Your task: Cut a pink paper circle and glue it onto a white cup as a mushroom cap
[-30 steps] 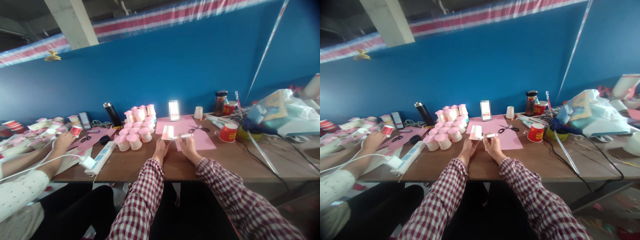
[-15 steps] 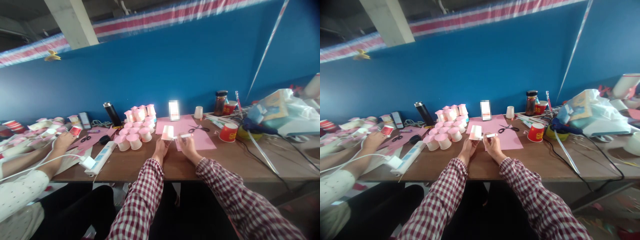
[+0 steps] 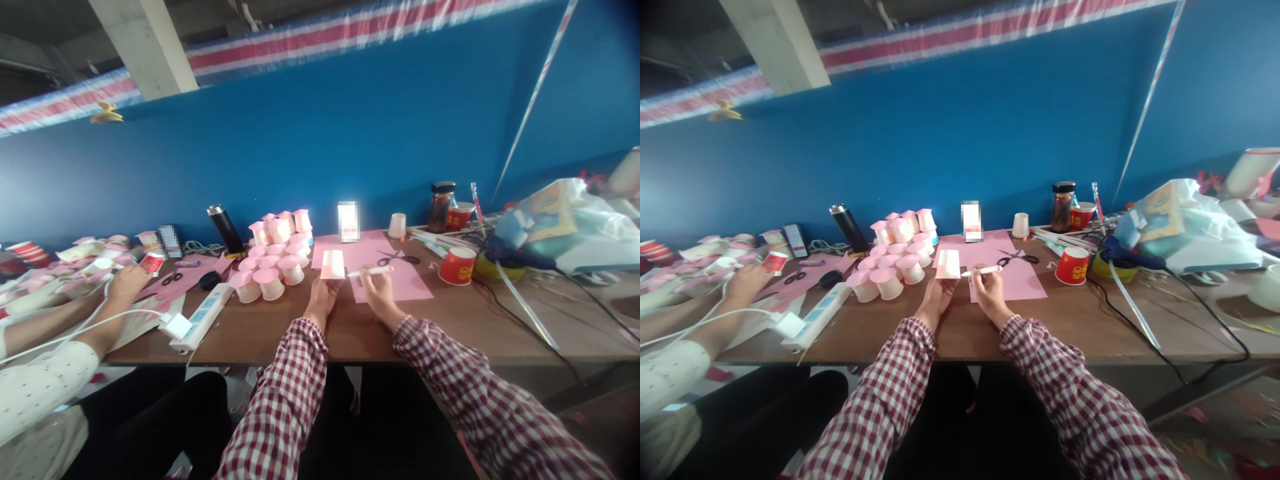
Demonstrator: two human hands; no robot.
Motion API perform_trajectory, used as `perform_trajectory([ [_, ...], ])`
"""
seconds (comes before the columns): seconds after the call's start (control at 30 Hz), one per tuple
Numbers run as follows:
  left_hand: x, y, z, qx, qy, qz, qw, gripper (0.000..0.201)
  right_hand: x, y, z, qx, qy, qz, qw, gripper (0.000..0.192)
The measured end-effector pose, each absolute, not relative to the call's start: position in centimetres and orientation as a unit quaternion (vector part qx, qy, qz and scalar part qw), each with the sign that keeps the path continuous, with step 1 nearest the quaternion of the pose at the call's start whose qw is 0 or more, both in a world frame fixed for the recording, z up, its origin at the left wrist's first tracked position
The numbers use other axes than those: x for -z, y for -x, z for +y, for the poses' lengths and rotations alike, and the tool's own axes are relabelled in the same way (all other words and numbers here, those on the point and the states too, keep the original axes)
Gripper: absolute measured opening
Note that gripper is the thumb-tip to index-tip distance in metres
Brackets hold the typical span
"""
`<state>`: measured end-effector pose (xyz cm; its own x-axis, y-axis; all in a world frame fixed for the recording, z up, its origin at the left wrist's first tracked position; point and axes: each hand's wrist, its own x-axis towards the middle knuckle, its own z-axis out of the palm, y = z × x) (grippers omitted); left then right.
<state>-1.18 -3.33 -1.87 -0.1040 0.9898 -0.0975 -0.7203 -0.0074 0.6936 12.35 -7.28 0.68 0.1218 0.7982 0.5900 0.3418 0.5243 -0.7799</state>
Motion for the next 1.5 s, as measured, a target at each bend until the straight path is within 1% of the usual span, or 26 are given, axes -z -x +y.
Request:
perform_trajectory([
  [0.1,1.8,1.4,-3.3,-0.68,-0.195,0.302,0.639,0.01,-0.5,-12.3,-7.3,-0.177,0.443,-0.634,0.608,0.029],
  [0.27,1.4,1.0,-3.5,-0.663,-0.177,0.278,0.672,0.014,0.2,-12.2,-7.0,-0.14,0.436,-0.668,0.586,0.024],
  [0.4,1.0,0.2,-4.0,-0.642,-0.179,0.259,0.699,0.019,0.4,-12.4,-6.8,-0.11,0.44,-0.685,0.57,0.025],
  [0.57,0.9,-0.2,-4.3,-0.623,-0.178,0.263,0.715,0.014,0.3,-12.6,-6.9,-0.086,0.447,-0.7,0.551,0.026],
  [0.67,1.1,-0.5,-4.3,-0.604,-0.188,0.268,0.727,0.017,0.3,-12.7,-7.1,-0.079,0.453,-0.702,0.544,0.026],
  [0.77,1.2,-0.9,-4.4,-0.585,-0.212,0.268,0.736,0.017,0.2,-12.7,-7.1,-0.073,0.46,-0.694,0.549,0.027],
  [0.87,1.1,-1.1,-4.6,-0.574,-0.247,0.273,0.731,0.012,0.0,-12.6,-7.2,-0.07,0.458,-0.686,0.561,0.028],
  [0.97,1.0,-1.1,-4.9,-0.57,-0.288,0.282,0.716,0.01,0.0,-12.5,-7.1,-0.07,0.448,-0.69,0.565,0.03],
  [1.13,0.9,-1.2,-5.4,-0.566,-0.35,0.299,0.685,0.015,0.2,-12.7,-6.9,-0.064,0.452,-0.686,0.566,0.032],
  [1.27,1.0,-1.7,-5.5,-0.562,-0.397,0.339,0.642,0.023,0.6,-12.8,-6.5,-0.057,0.46,-0.679,0.568,0.032],
  [1.4,1.4,-2.0,-5.3,-0.563,-0.447,0.419,0.554,0.031,0.8,-12.9,-6.2,-0.045,0.467,-0.674,0.57,0.028],
  [1.5,1.3,-1.5,-5.2,-0.563,-0.485,0.494,0.451,0.026,0.9,-13.1,-6.1,-0.038,0.467,-0.677,0.567,0.029],
])
